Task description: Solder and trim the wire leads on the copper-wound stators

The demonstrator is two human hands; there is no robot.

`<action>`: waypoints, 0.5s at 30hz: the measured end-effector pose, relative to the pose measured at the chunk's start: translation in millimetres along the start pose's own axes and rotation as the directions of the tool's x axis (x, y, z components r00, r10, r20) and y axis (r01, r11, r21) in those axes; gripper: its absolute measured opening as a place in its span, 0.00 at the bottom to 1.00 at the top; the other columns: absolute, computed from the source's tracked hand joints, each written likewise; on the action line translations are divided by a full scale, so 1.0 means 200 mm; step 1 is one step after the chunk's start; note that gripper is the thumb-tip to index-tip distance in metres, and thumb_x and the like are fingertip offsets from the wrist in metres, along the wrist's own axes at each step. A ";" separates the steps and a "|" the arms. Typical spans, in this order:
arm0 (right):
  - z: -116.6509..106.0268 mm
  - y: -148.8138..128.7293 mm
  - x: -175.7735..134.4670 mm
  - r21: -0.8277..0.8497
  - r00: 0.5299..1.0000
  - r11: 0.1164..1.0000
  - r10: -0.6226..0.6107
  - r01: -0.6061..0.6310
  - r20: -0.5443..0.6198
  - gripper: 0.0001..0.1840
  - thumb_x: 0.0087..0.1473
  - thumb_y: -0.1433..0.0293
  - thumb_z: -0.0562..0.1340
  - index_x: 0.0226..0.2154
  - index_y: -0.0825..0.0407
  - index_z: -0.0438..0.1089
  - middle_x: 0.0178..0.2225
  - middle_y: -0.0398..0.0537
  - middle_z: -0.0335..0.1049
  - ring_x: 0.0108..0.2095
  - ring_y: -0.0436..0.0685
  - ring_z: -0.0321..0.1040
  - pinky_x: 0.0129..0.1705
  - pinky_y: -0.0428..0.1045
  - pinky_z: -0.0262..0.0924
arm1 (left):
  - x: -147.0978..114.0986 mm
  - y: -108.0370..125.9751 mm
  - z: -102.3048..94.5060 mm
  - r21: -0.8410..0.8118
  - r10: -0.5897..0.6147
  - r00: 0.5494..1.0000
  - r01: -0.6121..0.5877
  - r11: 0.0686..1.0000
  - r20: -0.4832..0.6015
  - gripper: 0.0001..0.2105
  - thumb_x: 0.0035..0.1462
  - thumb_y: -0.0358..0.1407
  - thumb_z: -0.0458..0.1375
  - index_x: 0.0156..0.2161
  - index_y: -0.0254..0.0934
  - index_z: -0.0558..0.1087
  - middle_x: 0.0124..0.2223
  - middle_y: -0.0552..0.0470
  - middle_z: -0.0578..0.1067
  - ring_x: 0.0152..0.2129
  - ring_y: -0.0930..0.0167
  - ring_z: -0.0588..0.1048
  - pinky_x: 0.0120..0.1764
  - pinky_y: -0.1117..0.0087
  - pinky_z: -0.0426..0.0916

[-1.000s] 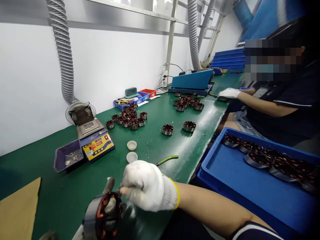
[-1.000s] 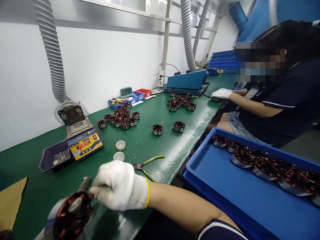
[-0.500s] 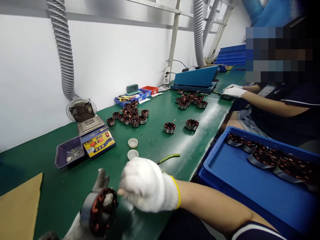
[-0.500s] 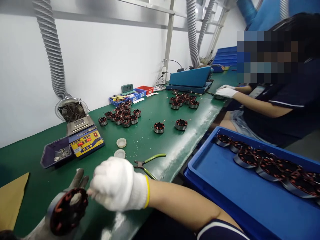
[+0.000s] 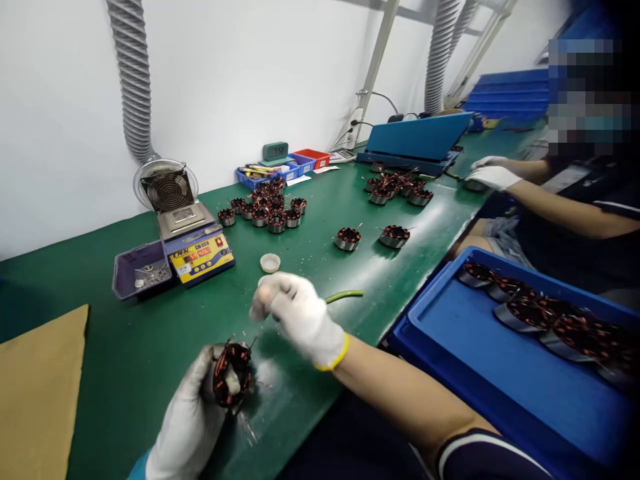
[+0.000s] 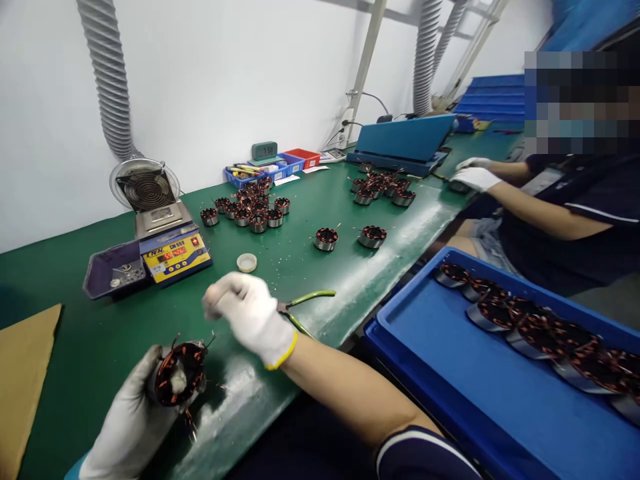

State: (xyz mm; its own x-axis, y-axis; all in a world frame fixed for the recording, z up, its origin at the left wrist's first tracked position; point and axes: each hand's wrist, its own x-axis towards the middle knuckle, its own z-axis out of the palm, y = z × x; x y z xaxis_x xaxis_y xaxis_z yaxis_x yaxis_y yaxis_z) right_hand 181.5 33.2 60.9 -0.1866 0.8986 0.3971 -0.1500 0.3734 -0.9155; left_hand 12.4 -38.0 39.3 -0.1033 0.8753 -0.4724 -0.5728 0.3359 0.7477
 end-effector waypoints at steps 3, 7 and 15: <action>-0.04 0.10 -0.02 0.147 0.987 0.979 0.152 -0.143 -0.053 0.15 0.53 0.59 0.61 0.25 0.53 0.65 0.23 0.42 0.64 0.25 0.50 0.63 0.29 0.47 0.62 | -0.01 0.04 0.04 -0.209 -0.144 0.977 0.110 0.972 -0.157 0.15 0.62 0.27 0.49 0.30 0.34 0.76 0.32 0.49 0.81 0.29 0.68 0.79 0.36 0.64 0.76; -0.08 0.16 -0.09 -0.085 0.943 0.964 0.264 -0.251 0.205 0.23 0.45 0.67 0.67 0.46 0.53 0.68 0.41 0.50 0.72 0.40 0.55 0.70 0.43 0.51 0.66 | -0.01 0.09 0.09 -0.289 -0.228 0.967 0.187 0.939 -0.115 0.19 0.66 0.31 0.45 0.29 0.33 0.76 0.32 0.45 0.81 0.30 0.64 0.80 0.35 0.58 0.77; -0.09 0.06 -0.08 -0.490 0.862 0.849 0.084 0.201 0.500 0.07 0.57 0.71 0.60 0.35 0.54 0.74 0.34 0.46 0.74 0.35 0.51 0.70 0.38 0.44 0.63 | 0.01 0.07 -0.02 -0.250 -0.294 0.951 0.263 0.932 -0.096 0.14 0.63 0.32 0.50 0.31 0.36 0.77 0.34 0.47 0.81 0.32 0.65 0.80 0.42 0.58 0.75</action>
State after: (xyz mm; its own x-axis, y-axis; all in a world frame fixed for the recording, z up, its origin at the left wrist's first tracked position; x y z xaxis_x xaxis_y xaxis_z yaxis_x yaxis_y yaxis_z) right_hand 199.7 27.5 41.7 -0.6586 0.6911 0.2977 0.3107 0.6100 -0.7290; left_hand 1.4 -33.4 46.3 -0.0082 0.7003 -0.7138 -0.7643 0.4559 0.4561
